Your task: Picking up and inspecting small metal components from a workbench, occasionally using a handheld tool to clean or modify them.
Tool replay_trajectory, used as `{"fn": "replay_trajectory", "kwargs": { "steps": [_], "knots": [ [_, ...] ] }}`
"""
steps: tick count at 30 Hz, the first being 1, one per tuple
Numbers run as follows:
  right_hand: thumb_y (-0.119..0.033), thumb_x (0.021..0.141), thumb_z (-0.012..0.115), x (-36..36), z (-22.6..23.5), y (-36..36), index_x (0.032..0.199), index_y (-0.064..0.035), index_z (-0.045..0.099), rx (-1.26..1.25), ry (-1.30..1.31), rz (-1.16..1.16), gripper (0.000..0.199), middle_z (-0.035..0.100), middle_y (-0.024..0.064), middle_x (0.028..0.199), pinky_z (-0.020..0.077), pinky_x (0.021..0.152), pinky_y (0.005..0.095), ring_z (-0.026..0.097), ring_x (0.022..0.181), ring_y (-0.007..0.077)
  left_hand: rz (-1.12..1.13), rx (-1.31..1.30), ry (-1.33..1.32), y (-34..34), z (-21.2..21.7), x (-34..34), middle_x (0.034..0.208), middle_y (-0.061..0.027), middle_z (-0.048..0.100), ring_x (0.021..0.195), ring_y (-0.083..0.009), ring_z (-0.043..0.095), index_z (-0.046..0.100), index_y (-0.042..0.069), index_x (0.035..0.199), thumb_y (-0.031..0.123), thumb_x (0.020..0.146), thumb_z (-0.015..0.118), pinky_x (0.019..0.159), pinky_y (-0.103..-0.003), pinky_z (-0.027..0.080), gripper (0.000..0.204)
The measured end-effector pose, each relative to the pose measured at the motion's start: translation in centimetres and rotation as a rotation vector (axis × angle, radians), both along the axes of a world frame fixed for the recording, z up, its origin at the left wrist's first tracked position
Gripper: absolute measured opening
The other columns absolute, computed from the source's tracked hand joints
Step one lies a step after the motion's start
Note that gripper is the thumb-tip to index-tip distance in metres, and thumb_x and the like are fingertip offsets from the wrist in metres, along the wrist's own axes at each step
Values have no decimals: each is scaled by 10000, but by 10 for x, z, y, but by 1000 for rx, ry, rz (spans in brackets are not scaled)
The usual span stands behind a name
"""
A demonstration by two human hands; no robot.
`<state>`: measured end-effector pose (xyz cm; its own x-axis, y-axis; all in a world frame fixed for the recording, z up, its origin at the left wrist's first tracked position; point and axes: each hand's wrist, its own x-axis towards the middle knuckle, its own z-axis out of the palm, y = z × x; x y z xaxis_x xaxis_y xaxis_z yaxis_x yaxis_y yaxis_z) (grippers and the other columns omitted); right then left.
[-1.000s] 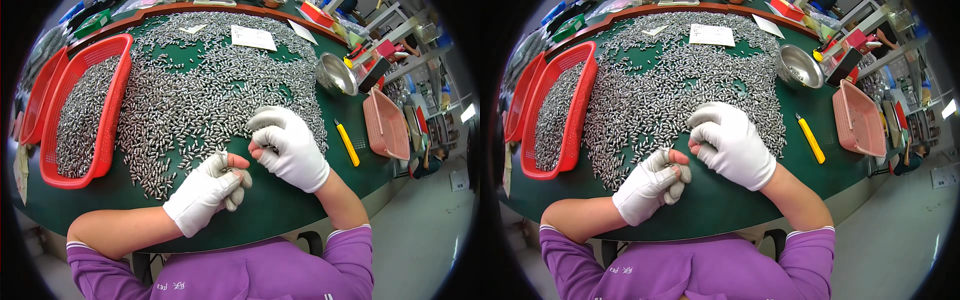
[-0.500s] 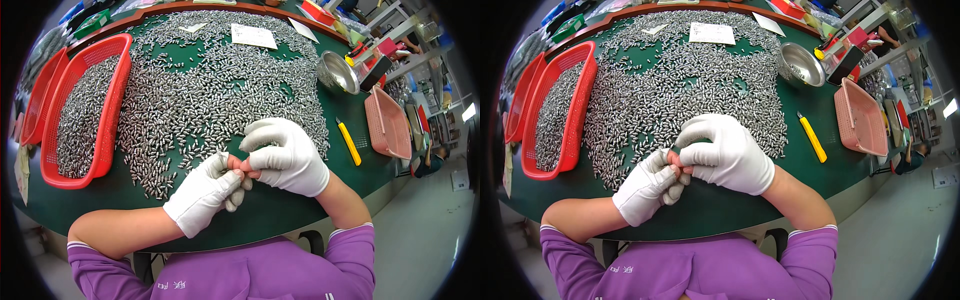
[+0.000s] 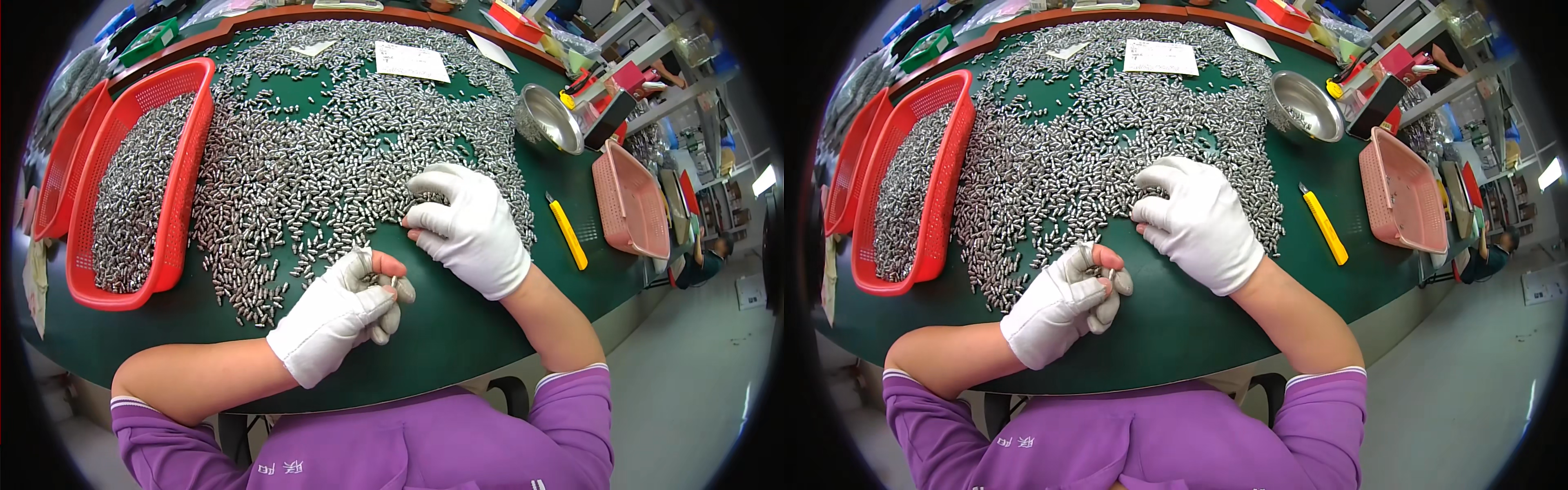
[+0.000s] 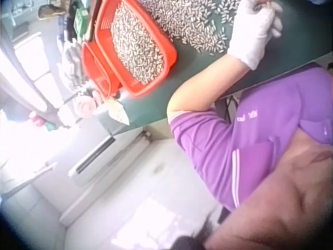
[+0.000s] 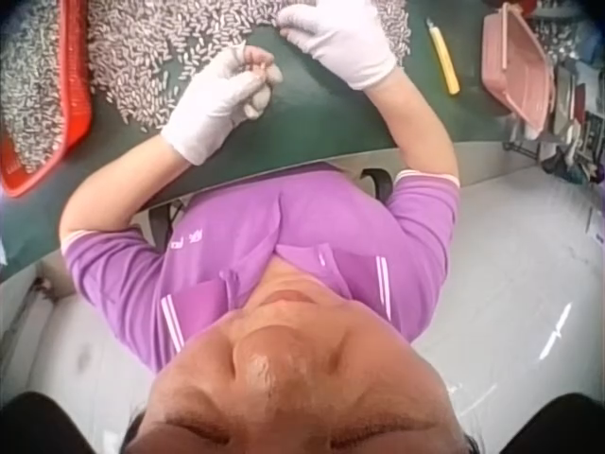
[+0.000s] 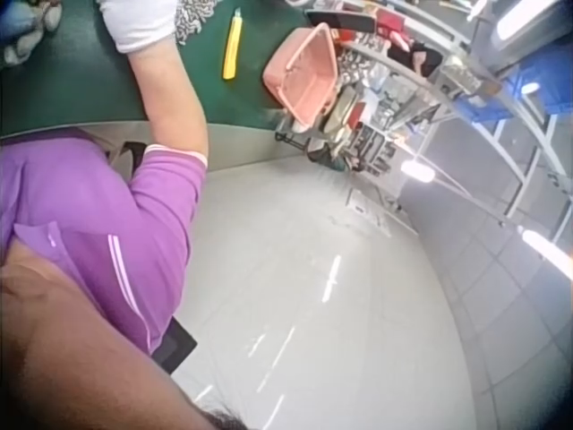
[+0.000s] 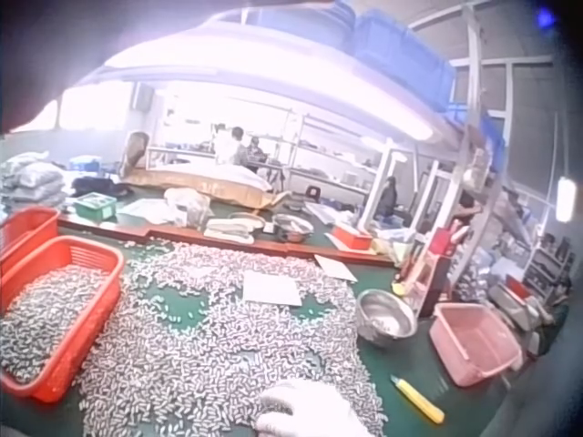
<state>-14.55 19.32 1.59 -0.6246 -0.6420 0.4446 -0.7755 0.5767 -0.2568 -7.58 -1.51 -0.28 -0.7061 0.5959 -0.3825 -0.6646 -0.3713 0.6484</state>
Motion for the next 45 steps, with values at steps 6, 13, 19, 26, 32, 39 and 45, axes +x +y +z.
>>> {"fn": "replay_trajectory", "kwargs": {
  "steps": [6, 13, 19, 26, 32, 39, 45],
  "knots": [
    [-66, 625, 753, 3, -5, -1, 746, -53, 636, 21, -14, -20, 169, 639, 116, 983, 512, 771, 400, 617, 923, 317, -7, -10, -17, 0, 2, 0, 972, -42, 598, 689, -94, 508, 489, 100, 1150, 164, 949, 588, 619, -232, 416, 233],
    [-91, 647, 765, 3, -4, -2, 767, -61, 620, -88, -83, 77, 191, 637, 110, 979, 509, 795, 408, 616, 953, 320, -6, -26, -25, 0, 2, -1, 957, -38, 590, 674, -91, 494, 489, 101, 1138, 184, 956, 583, 608, -230, 408, 221],
    [-143, 699, 781, 12, 4, -9, 810, -77, 630, -276, -284, 333, 199, 644, 93, 945, 511, 797, 437, 624, 963, 344, -57, -65, 44, 1, 5, -3, 944, -39, 571, 688, -77, 525, 492, 62, 1097, 209, 978, 557, 614, -212, 450, 200],
    [-189, 706, 785, 11, 7, -4, 841, -79, 649, -290, -205, 318, 220, 641, 95, 909, 525, 737, 416, 639, 881, 336, 0, 1, -18, 0, -3, 1, 925, -12, 585, 658, -77, 487, 521, 116, 1064, 253, 971, 588, 586, -207, 393, 178],
    [-209, 692, 782, 6, 6, -6, 838, -75, 647, -247, -136, 400, 239, 627, 91, 860, 526, 649, 400, 639, 807, 327, -6, 24, -10, 0, -3, 1, 927, -9, 590, 660, -72, 483, 529, 120, 1055, 296, 984, 561, 584, -206, 390, 193],
    [-159, 641, 774, 4, 7, 0, 819, -74, 639, -137, 94, 258, 239, 625, 86, 871, 519, 637, 403, 643, 810, 315, -3, 16, -26, 0, -2, 0, 909, -17, 598, 652, -77, 500, 535, 117, 1054, 288, 989, 553, 581, -207, 402, 183],
    [-87, 581, 772, -4, -3, 0, 795, -63, 650, -31, 76, 59, 247, 632, 107, 918, 524, 721, 405, 630, 878, 327, -2, -1, -20, 0, -1, 0, 907, -16, 598, 664, -74, 522, 535, 113, 1068, 265, 993, 548, 586, -210, 419, 171]
  ]
}}
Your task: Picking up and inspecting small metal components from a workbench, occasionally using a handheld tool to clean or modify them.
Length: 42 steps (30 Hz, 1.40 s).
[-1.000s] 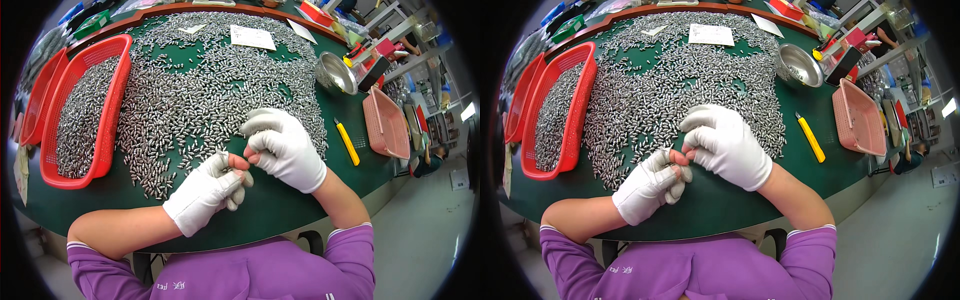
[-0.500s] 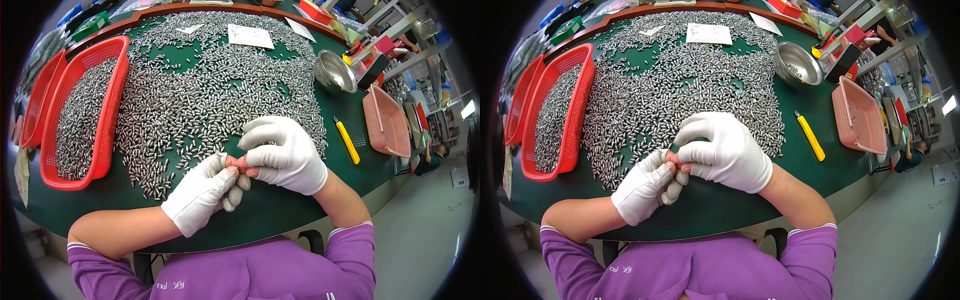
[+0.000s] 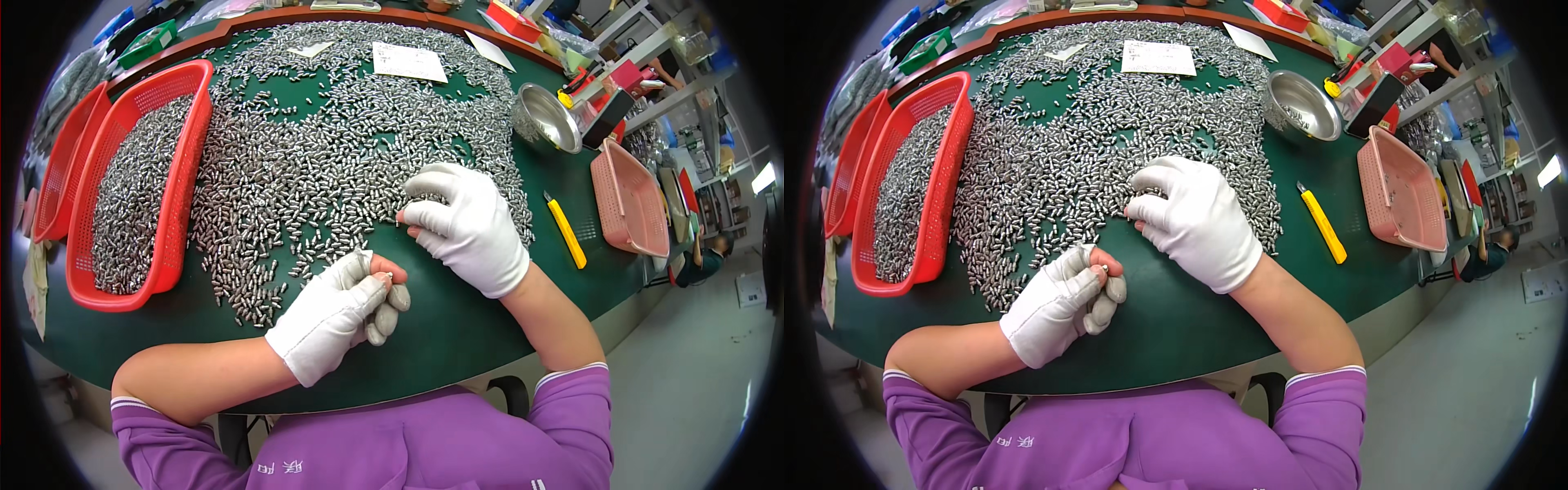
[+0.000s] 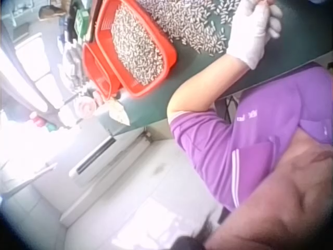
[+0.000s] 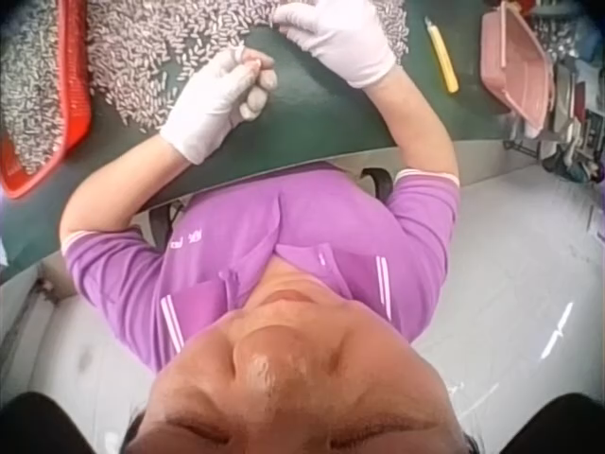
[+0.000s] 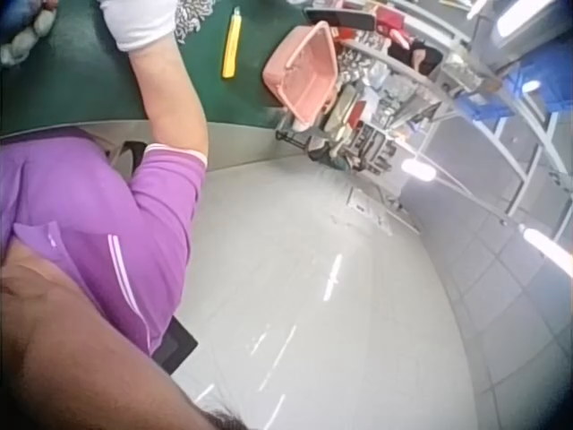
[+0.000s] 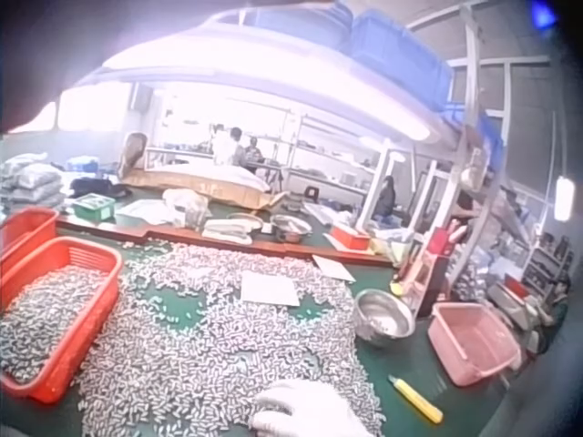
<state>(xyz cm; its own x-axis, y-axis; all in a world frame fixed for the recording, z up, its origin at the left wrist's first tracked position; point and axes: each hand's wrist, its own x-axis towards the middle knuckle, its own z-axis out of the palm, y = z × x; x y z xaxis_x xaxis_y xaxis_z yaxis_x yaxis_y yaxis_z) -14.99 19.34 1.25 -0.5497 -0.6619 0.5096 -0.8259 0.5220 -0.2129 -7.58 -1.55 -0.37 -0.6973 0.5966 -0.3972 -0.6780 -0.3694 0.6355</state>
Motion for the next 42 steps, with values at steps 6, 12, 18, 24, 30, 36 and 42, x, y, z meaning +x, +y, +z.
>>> {"fn": "replay_trajectory", "kwargs": {
  "steps": [6, 12, 18, 24, 30, 36, 42],
  "knots": [
    [-87, 607, 758, 4, 2, -1, 790, -68, 644, 64, -8, -35, 217, 635, 104, 946, 520, 747, 404, 624, 914, 325, -7, -17, 7, 1, 3, -1, 920, -41, 592, 673, -88, 533, 515, 65, 1098, 208, 1022, 459, 594, -209, 453, 172],
    [-104, 643, 768, 5, 8, -4, 827, -75, 627, -113, -57, 116, 234, 626, 95, 943, 516, 712, 426, 630, 878, 338, 2, -21, 1, 0, 3, 0, 915, -39, 593, 674, -86, 531, 515, 66, 1099, 213, 1025, 454, 595, -210, 454, 176],
    [-376, 830, 686, 12, 13, -9, 890, -106, 623, -123, 26, 344, 284, 603, 79, 937, 521, 606, 401, 635, 809, 328, -4, 8, 10, 1, -2, -1, 912, -33, 588, 672, -85, 525, 497, 69, 1072, 241, 1031, 448, 601, -211, 454, 184],
    [-322, 821, 705, 8, 10, -3, 853, -79, 620, -146, -79, 348, 259, 615, 91, 907, 527, 634, 410, 637, 819, 331, 1, 12, -15, 1, 2, -1, 912, -37, 586, 675, -89, 524, 496, 62, 1083, 216, 1029, 447, 603, -212, 451, 170],
    [-51, 601, 757, 2, 6, 4, 830, -58, 645, -49, -34, -8, 255, 639, 122, 927, 519, 721, 412, 633, 876, 334, -1, 12, 1, 0, 2, -1, 955, -53, 585, 702, -94, 532, 484, 49, 1151, 152, 997, 475, 629, -224, 456, 185],
    [-59, 615, 755, 5, 1, -2, 776, -64, 630, 69, -11, -25, 204, 639, 111, 963, 517, 772, 413, 624, 940, 326, -6, 33, 23, 0, -1, -1, 990, -38, 601, 690, -92, 516, 501, 92, 1164, 179, 964, 560, 630, -231, 431, 227],
    [-33, 691, 714, 10, 3, -4, 799, -65, 601, -48, -166, -4, 159, 635, 113, 1030, 498, 855, 415, 601, 1021, 333, -6, -11, 2, 0, 1, -1, 977, -32, 601, 692, -85, 512, 495, 93, 1171, 199, 962, 579, 627, -223, 426, 249]
  ]
}}
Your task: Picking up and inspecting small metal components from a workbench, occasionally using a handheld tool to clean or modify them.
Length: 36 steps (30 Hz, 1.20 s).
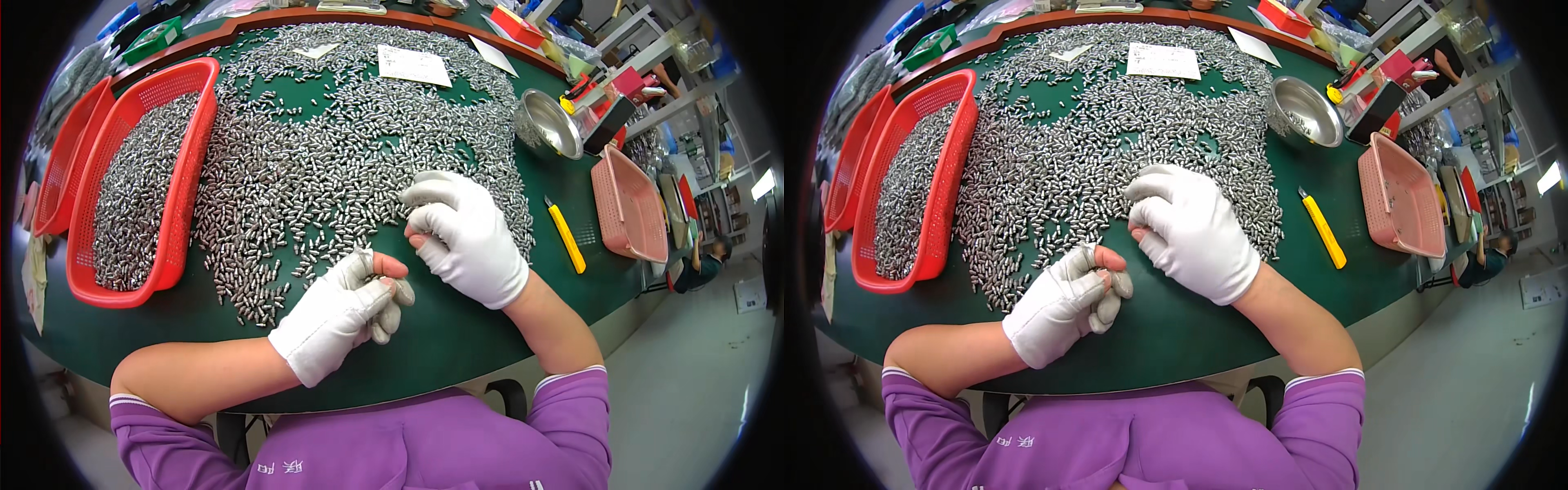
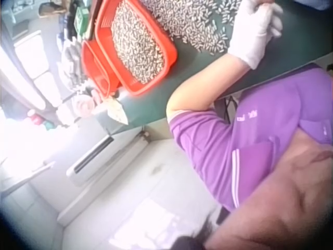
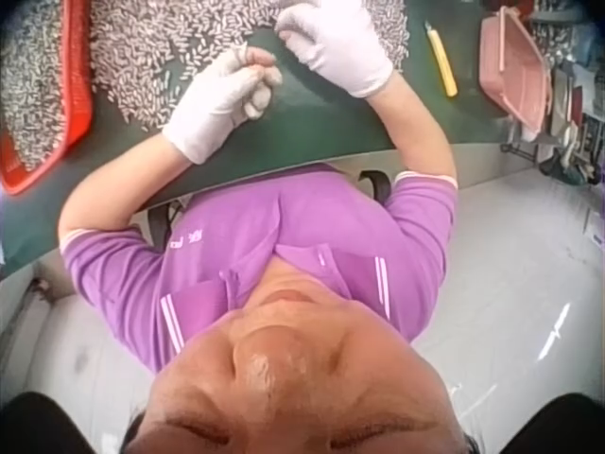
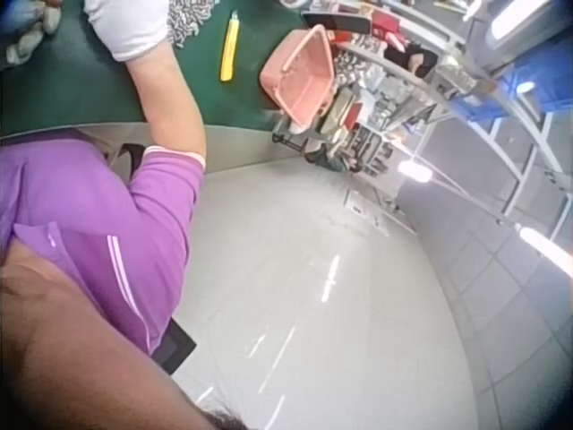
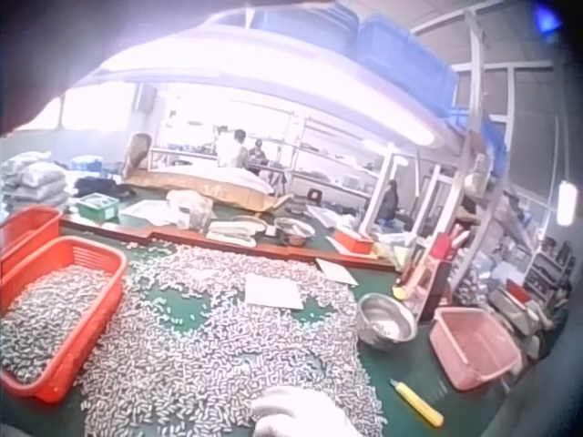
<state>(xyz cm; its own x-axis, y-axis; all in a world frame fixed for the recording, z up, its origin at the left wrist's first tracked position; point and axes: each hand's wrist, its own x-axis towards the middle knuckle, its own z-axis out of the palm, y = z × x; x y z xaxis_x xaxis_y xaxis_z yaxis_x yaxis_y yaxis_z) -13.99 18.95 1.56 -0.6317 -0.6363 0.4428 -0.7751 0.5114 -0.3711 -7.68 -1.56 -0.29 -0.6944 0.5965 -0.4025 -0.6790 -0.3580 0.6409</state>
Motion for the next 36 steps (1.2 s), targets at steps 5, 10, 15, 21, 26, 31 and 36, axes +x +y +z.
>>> {"fn": "replay_trajectory", "kwargs": {
  "steps": [5, 10, 15, 21, 26, 31, 36],
  "knots": [
    [-51, 732, 721, 14, 1, -5, 811, -51, 623, -252, -283, 164, 126, 632, 125, 1043, 493, 858, 414, 602, 1020, 318, -9, -46, 55, 2, 2, 0, 976, -58, 578, 681, -82, 523, 480, 56, 1154, 193, 979, 541, 610, -210, 449, 231],
    [-144, 791, 732, 12, 1, -5, 885, -63, 603, -200, -322, 205, 179, 633, 128, 1052, 481, 890, 430, 601, 1036, 344, 23, 11, 34, 2, -1, 2, 941, -45, 581, 676, -77, 519, 493, 65, 1093, 216, 985, 551, 604, -210, 447, 194],
    [-125, 692, 772, 4, 7, -4, 836, -68, 633, -240, -90, 271, 207, 642, 109, 934, 525, 736, 424, 638, 872, 340, 17, -14, 30, 2, 0, 1, 927, -40, 582, 676, -78, 519, 500, 68, 1062, 229, 993, 535, 605, -213, 450, 178],
    [-105, 667, 784, 0, 5, -2, 831, -81, 625, -182, -8, 294, 230, 639, 110, 920, 529, 698, 434, 643, 847, 358, 12, -15, 38, 1, 0, 2, 928, -43, 586, 673, -84, 521, 500, 69, 1060, 223, 997, 522, 605, -214, 455, 168],
    [-73, 579, 767, -7, -3, -1, 807, -64, 662, -36, 136, 43, 251, 638, 108, 928, 529, 733, 418, 629, 899, 336, -7, -30, 33, 2, -1, 1, 941, -52, 589, 673, -88, 525, 489, 65, 1094, 208, 990, 534, 600, -215, 453, 183],
    [-74, 593, 765, -4, -6, -7, 805, -73, 673, 51, 151, -29, 231, 646, 110, 952, 525, 774, 422, 621, 943, 339, 14, 66, 50, 0, -5, 2, 990, -62, 604, 690, -109, 519, 501, 96, 1112, 153, 939, 597, 636, -242, 435, 206],
    [-50, 615, 751, -5, -7, -6, 782, -56, 657, 35, 100, -44, 192, 644, 111, 943, 520, 772, 416, 620, 917, 329, -8, 59, 24, 0, -2, 1, 989, -61, 605, 689, -108, 516, 502, 97, 1098, 167, 939, 599, 640, -239, 436, 199]
  ]
}}
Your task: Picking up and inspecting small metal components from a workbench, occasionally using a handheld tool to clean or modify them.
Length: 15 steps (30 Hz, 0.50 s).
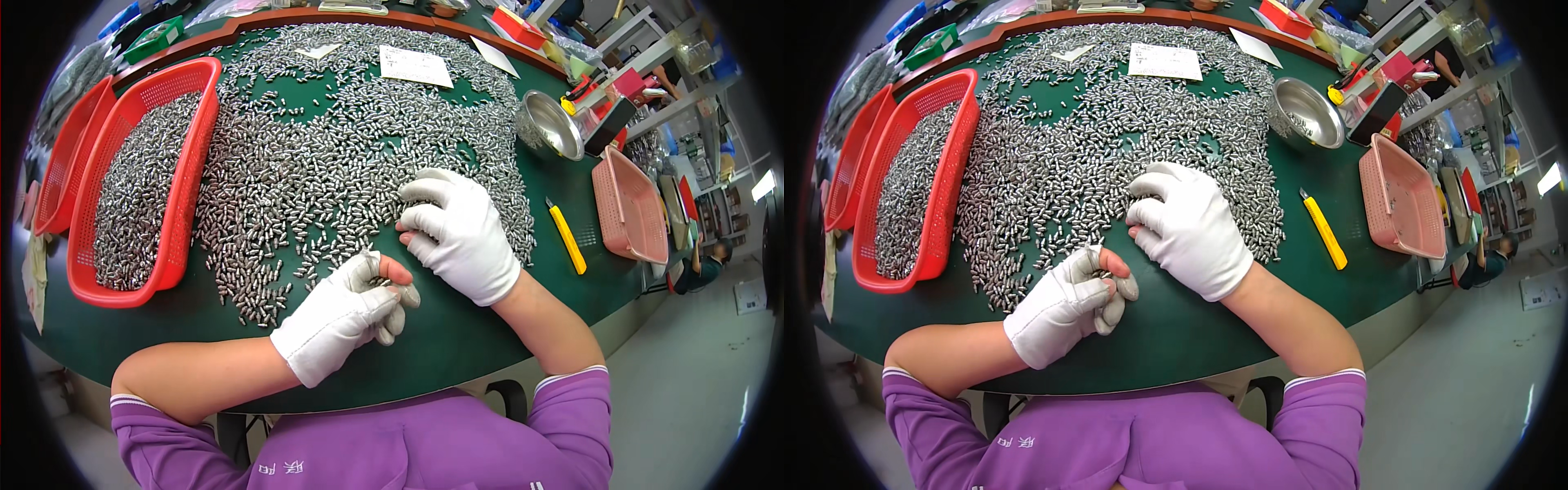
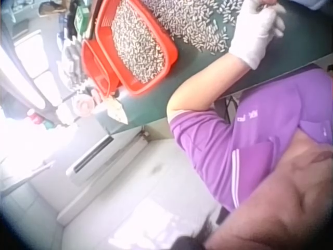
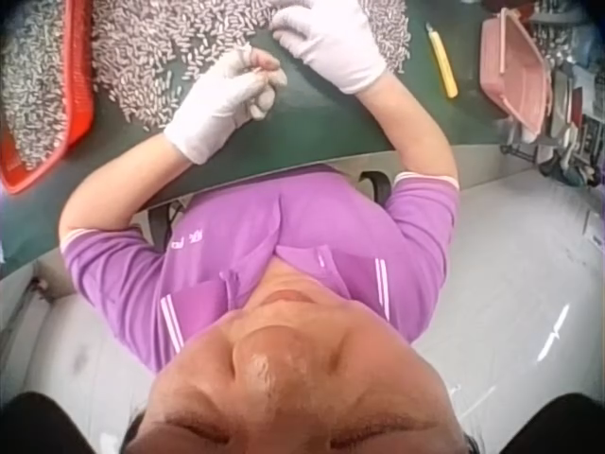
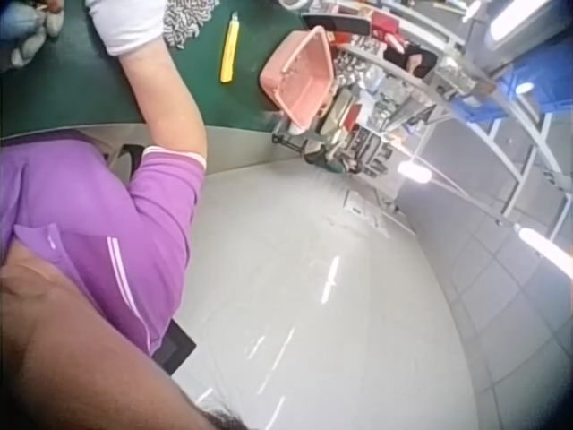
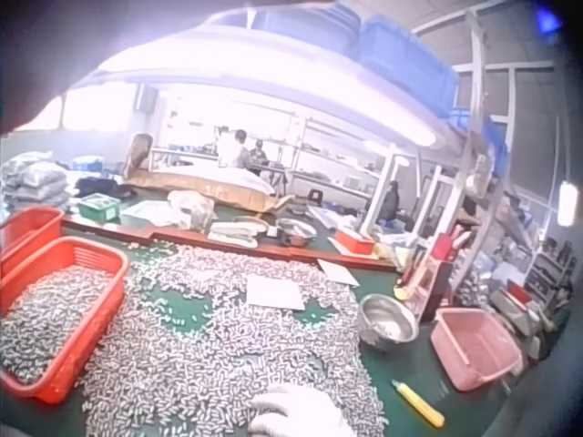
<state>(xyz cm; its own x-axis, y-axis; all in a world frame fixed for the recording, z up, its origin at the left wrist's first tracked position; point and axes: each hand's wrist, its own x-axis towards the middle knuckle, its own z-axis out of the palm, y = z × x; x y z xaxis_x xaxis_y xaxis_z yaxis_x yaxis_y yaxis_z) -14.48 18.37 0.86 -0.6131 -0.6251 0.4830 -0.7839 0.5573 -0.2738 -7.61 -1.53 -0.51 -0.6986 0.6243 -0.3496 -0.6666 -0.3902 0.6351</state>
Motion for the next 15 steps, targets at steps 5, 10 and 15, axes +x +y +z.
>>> {"fn": "replay_trajectory", "kwargs": {
  "steps": [5, 10, 15],
  "knots": [
    [-91, 657, 725, -4, -2, -1, 781, -68, 667, -5, 12, -60, 139, 629, 70, 928, 502, 777, 384, 607, 929, 269, -5, 13, -1, -1, -3, 0, 979, -58, 604, 684, -102, 520, 507, 98, 1071, 164, 950, 583, 632, -232, 440, 157],
    [-109, 659, 729, -2, 0, 2, 790, -74, 674, 49, 38, -43, 146, 622, 69, 927, 496, 787, 388, 604, 922, 275, -9, 4, 8, -1, -2, 0, 970, -59, 606, 686, -102, 526, 511, 96, 1068, 148, 951, 570, 631, -233, 442, 141],
    [-115, 666, 728, -2, -1, 2, 761, -67, 651, 65, 18, -30, 131, 623, 72, 935, 493, 794, 397, 601, 933, 281, -15, 1, 2, -1, 1, -1, 974, -58, 611, 692, -99, 528, 509, 95, 1096, 113, 942, 547, 636, -234, 440, 160]
  ]
}}
